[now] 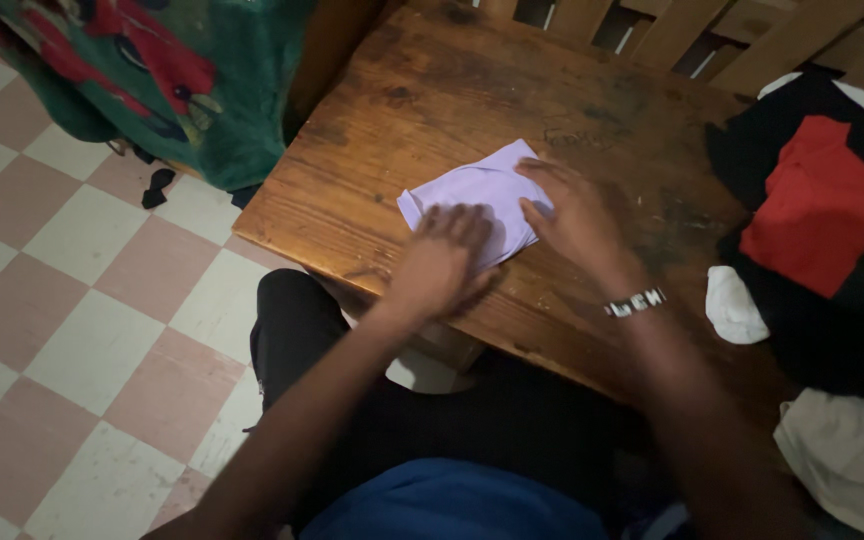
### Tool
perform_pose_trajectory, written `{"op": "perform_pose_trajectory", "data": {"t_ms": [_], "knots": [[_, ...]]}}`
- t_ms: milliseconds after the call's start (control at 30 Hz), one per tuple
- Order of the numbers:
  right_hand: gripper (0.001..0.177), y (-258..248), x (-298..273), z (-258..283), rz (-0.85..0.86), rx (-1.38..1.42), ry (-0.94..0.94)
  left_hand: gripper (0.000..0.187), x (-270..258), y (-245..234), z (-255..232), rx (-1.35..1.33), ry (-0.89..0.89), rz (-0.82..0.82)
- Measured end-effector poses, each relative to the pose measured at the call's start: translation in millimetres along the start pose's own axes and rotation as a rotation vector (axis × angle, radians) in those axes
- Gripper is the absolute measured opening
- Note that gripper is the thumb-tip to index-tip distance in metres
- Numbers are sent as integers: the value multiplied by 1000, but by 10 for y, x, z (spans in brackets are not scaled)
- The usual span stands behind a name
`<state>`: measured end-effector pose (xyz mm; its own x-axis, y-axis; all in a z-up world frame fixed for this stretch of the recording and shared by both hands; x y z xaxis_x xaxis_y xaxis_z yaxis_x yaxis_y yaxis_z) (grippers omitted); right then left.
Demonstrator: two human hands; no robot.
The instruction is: The person picks up a light-purple tank top, spreads it out on a wooden surface, folds the sides inward, and then folds it in half before placing it into a drawer.
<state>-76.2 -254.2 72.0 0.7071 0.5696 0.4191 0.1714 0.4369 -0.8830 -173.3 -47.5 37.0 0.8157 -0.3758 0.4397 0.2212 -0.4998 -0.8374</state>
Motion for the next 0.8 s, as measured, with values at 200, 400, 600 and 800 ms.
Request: {"op": "perform_pose_trajectory", "data": {"t_ms": [200, 400, 600, 800], "knots": [[61, 332, 67, -98, 181, -235, -229, 43, -68, 251, -6, 61, 8, 21], [59, 29, -135, 449, 338, -423, 64, 36, -252, -140, 503, 274, -62, 15], [50, -131, -207, 441, 249, -264, 274, 48, -276, -192, 471, 159, -264, -113], [57, 207, -268, 474, 142, -234, -15, 80, -188, 41, 223, 53, -286, -93]]}}
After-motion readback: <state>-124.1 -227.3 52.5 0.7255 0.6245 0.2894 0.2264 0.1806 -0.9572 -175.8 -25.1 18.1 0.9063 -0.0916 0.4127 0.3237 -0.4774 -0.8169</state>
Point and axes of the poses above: each hand's wrist, its own x-axis towards the middle knuckle, its own y-axis out of the palm, z = x × y, the point moved 1 cm from there along x, towards the middle knuckle, and after that the axes turned 12 degrees about -x, right-handed, at the moved point
